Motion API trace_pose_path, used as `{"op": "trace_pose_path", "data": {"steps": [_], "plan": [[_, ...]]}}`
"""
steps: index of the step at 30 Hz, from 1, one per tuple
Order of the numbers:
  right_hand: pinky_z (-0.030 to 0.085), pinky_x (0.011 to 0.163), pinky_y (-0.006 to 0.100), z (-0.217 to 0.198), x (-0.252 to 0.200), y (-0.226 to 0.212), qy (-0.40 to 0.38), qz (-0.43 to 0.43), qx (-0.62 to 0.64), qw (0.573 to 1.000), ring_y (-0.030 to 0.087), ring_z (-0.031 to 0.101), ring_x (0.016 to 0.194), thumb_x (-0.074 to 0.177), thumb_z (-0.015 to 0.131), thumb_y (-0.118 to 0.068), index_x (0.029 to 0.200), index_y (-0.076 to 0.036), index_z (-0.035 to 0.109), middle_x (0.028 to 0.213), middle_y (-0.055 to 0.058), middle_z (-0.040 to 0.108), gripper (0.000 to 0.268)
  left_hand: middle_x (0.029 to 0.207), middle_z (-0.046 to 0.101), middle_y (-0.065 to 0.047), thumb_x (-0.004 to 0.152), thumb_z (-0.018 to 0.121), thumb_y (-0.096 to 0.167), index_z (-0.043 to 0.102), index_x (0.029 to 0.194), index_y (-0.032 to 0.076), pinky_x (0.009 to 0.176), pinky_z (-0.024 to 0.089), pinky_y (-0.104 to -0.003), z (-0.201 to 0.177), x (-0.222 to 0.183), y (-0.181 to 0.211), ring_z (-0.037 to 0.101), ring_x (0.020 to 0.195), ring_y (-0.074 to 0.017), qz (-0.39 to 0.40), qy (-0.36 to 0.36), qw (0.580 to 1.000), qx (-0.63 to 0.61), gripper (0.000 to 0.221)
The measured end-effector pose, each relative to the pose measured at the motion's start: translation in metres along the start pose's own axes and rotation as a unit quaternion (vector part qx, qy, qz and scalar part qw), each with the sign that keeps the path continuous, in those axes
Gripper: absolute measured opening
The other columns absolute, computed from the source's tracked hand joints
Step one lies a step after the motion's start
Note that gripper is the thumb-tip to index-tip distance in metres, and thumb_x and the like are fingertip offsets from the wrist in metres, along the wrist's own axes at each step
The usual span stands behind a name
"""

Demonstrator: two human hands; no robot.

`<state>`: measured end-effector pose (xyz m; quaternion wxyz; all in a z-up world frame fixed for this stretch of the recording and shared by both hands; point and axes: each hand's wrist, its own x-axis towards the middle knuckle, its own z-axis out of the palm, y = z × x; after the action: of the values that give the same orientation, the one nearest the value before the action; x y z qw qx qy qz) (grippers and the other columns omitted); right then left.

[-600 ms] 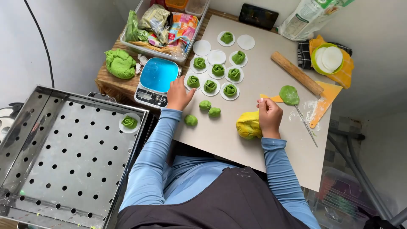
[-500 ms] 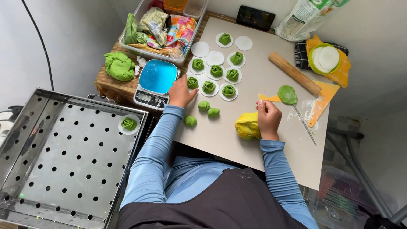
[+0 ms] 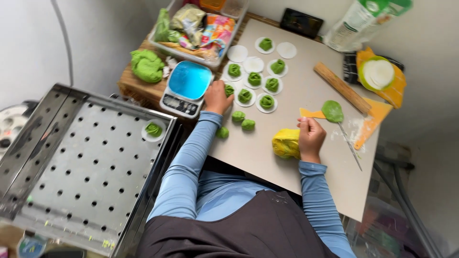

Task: Shaping small pieces of colored dough and placing them into a steamer tray for cooking.

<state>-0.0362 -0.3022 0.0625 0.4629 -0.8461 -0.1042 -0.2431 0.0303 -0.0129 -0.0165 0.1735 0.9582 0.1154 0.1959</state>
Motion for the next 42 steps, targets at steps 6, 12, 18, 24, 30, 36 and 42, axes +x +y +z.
{"op": "trace_pose_path", "data": {"steps": [6, 12, 18, 24, 30, 36, 42], "plan": [[0.042, 0.060, 0.031, 0.004, -0.004, 0.012, -0.017, -0.011, 0.013, 1.000, 0.021, 0.054, 0.059, 0.090, 0.048, -0.010, 0.075, -0.008, 0.062, 0.057, 0.006, 0.054, 0.021, 0.086, 0.043, -0.014, 0.052, 0.068, 0.012, 0.046, 0.077, 0.004, 0.066, 0.048, -0.045, -0.021, -0.016, 0.011, 0.053, 0.077, -0.0395, 0.012, 0.011, 0.985, -0.173, 0.034], [0.042, 0.060, 0.029, 0.004, -0.005, 0.010, -0.029, -0.006, 0.007, 1.000, 0.018, 0.053, 0.059, 0.093, 0.047, -0.009, 0.078, -0.009, 0.063, 0.059, 0.004, 0.054, 0.022, 0.102, 0.037, -0.007, 0.048, 0.063, 0.009, 0.046, 0.084, 0.015, 0.075, 0.049, -0.040, 0.005, -0.012, -0.009, 0.057, 0.086, -0.0351, -0.140, -0.083, 0.946, -0.282, 0.040], [0.041, 0.060, 0.030, 0.002, -0.004, 0.009, -0.043, 0.000, 0.020, 0.999, 0.020, 0.053, 0.060, 0.095, 0.045, -0.008, 0.081, -0.005, 0.063, 0.063, 0.008, 0.055, 0.023, 0.097, 0.042, -0.010, 0.048, 0.061, 0.007, 0.051, 0.078, 0.015, 0.073, 0.049, -0.036, -0.054, -0.019, -0.026, 0.058, 0.082, -0.0353, -0.133, -0.067, 0.936, -0.318, 0.033], [0.042, 0.059, 0.032, 0.000, -0.004, -0.008, -0.051, 0.013, 0.003, 0.999, 0.019, 0.054, 0.064, 0.095, 0.040, -0.012, 0.081, 0.001, 0.061, 0.069, 0.010, 0.057, 0.028, 0.097, 0.041, -0.013, 0.063, 0.069, 0.018, 0.050, 0.081, 0.011, 0.083, 0.041, -0.032, -0.190, -0.060, -0.056, 0.046, 0.088, -0.0240, -0.030, 0.036, 0.972, -0.231, 0.027], [0.043, 0.062, 0.031, 0.000, -0.002, -0.002, -0.066, 0.020, 0.014, 0.998, 0.018, 0.054, 0.066, 0.095, 0.040, -0.012, 0.082, 0.001, 0.060, 0.070, 0.010, 0.057, 0.027, 0.111, 0.037, -0.013, 0.060, 0.065, 0.005, 0.049, 0.086, 0.014, 0.083, 0.046, -0.034, -0.242, -0.101, -0.129, 0.044, 0.099, -0.0283, -0.335, 0.012, 0.910, -0.246, 0.031], [0.044, 0.062, 0.032, 0.000, -0.002, -0.001, -0.074, 0.027, 0.019, 0.997, 0.019, 0.054, 0.066, 0.096, 0.040, -0.012, 0.083, 0.001, 0.060, 0.071, 0.011, 0.057, 0.027, 0.102, 0.038, -0.006, 0.057, 0.068, 0.013, 0.049, 0.081, 0.017, 0.081, 0.036, -0.029, -0.197, -0.122, -0.207, 0.044, 0.094, -0.0199, -0.290, 0.058, 0.933, -0.206, 0.030], [0.043, 0.061, 0.032, 0.000, -0.003, -0.005, -0.066, 0.021, 0.011, 0.998, 0.018, 0.054, 0.066, 0.095, 0.040, -0.012, 0.083, 0.001, 0.060, 0.071, 0.010, 0.057, 0.027, 0.108, 0.032, -0.009, 0.063, 0.066, 0.008, 0.048, 0.094, 0.013, 0.090, 0.033, -0.033, -0.193, -0.123, -0.214, 0.041, 0.100, -0.0239, -0.220, 0.026, 0.959, -0.177, 0.036]]}}
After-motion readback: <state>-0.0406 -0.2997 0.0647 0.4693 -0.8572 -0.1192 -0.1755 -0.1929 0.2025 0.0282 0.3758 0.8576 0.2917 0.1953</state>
